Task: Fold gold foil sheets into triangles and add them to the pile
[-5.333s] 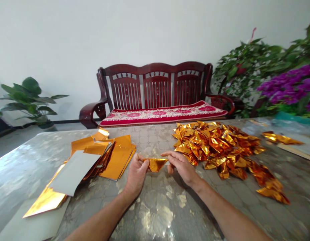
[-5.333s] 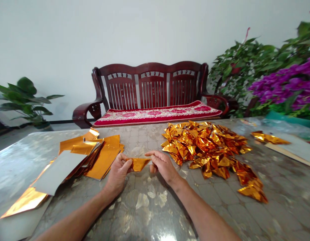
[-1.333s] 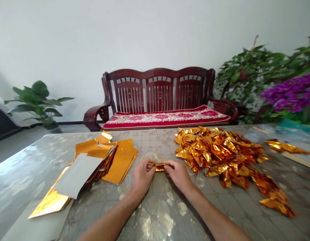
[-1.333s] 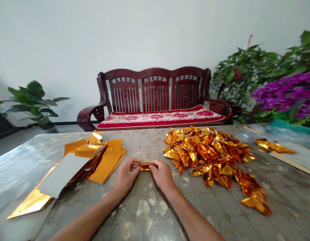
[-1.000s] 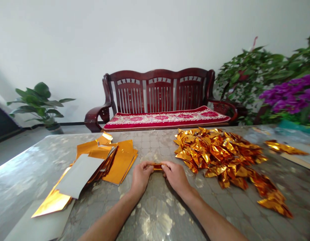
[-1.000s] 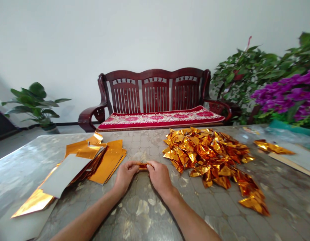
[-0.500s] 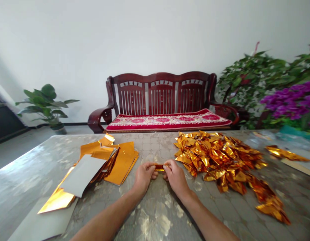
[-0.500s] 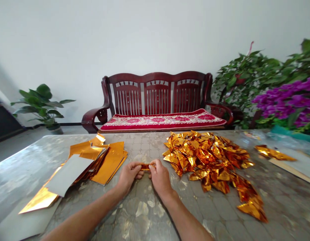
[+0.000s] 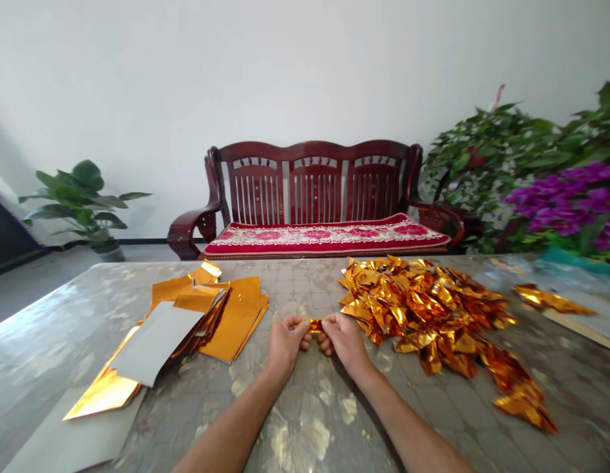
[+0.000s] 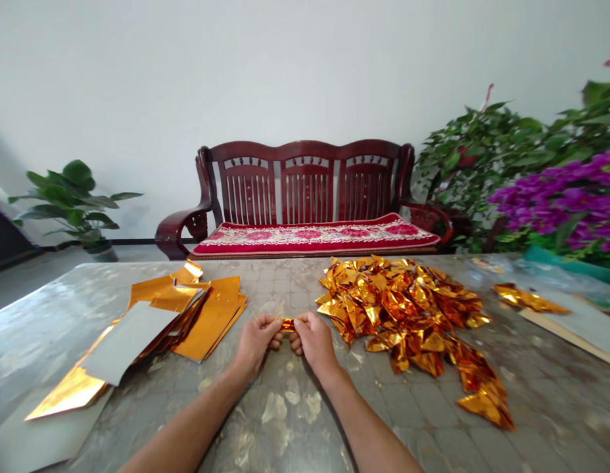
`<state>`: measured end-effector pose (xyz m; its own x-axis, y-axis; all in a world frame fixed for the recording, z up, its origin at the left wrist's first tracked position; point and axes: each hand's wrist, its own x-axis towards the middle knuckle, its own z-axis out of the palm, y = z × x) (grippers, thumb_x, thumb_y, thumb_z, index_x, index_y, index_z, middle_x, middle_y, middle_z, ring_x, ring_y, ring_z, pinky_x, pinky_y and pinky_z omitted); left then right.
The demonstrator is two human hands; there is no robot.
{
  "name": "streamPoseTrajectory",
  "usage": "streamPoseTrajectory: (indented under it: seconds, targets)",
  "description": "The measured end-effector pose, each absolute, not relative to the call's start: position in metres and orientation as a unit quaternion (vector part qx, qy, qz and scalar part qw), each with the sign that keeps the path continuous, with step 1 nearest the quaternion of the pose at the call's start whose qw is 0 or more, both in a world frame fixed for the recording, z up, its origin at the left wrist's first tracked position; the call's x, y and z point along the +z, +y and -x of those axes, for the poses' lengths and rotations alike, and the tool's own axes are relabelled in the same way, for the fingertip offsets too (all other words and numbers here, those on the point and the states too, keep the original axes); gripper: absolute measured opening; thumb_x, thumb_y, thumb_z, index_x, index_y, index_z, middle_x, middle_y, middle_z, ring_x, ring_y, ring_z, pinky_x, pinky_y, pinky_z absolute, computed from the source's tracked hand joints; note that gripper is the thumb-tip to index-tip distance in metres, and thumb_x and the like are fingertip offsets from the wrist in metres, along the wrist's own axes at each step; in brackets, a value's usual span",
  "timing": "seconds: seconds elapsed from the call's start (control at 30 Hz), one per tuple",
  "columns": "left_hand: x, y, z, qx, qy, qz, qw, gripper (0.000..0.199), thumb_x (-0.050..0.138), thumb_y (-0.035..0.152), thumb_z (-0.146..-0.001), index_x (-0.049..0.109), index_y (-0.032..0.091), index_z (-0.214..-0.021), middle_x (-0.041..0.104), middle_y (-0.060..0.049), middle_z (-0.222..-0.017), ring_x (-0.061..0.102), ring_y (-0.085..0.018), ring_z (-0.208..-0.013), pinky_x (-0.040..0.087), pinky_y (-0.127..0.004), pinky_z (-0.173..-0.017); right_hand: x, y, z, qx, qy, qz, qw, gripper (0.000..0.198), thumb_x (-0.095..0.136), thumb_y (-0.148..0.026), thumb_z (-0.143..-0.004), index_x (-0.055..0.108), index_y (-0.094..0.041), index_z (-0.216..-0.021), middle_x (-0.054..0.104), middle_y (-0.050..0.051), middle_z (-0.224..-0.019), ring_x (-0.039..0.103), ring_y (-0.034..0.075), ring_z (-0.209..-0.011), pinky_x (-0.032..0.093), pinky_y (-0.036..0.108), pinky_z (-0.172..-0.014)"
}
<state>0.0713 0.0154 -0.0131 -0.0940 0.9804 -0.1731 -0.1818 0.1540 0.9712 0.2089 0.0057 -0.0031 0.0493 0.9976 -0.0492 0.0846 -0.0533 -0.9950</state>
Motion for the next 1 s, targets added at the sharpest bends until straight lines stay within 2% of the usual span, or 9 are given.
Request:
streamPoseTrajectory:
  seconds: [0.3, 0.5, 1.0]
  targets:
    - [-0.011, 0.013, -0.072, 0.524, 0.527, -0.405, 0.533, 0.038, 0.077, 0.047, -0.064, 0.061, 0.013, -0.075, 0.061, 0.002, -0.049, 0.051, -0.008, -0.038, 0.037, -0.017, -0.039, -0.001, 0.005, -0.207, 0.449, -0.517, 0.567, 0.457, 0.022, 0.050, -0.044, -0.080, 0.053, -0.022, -0.079, 0.060, -0.004, -0.052, 0.056, 0.014, -0.041, 0.042, 0.022, -0.038]
    - [-0.010, 0.013, -0.072, 0.526, 0.528, -0.411, 0.525, 0.042, 0.076, 0.050, -0.064, 0.061, 0.013, -0.074, 0.060, 0.002, -0.048, 0.050, -0.008, -0.038, 0.036, -0.017, -0.039, -0.004, 0.004, -0.206, 0.476, -0.502, 0.543, 0.477, 0.029, 0.052, -0.049, -0.080, 0.055, -0.020, -0.081, 0.061, -0.004, -0.055, 0.058, 0.013, -0.043, 0.045, 0.022, -0.041]
    - [-0.007, 0.010, -0.081, 0.541, 0.495, -0.386, 0.560, 0.048, 0.079, 0.055, -0.060, 0.053, 0.016, -0.070, 0.057, 0.004, -0.047, 0.047, -0.007, -0.036, 0.034, -0.017, -0.039, 0.005, -0.003, -0.209, 0.441, -0.505, 0.556, 0.490, 0.026, 0.051, -0.048, -0.080, 0.056, -0.022, -0.079, 0.059, -0.004, -0.052, 0.054, 0.015, -0.041, 0.042, 0.024, -0.038]
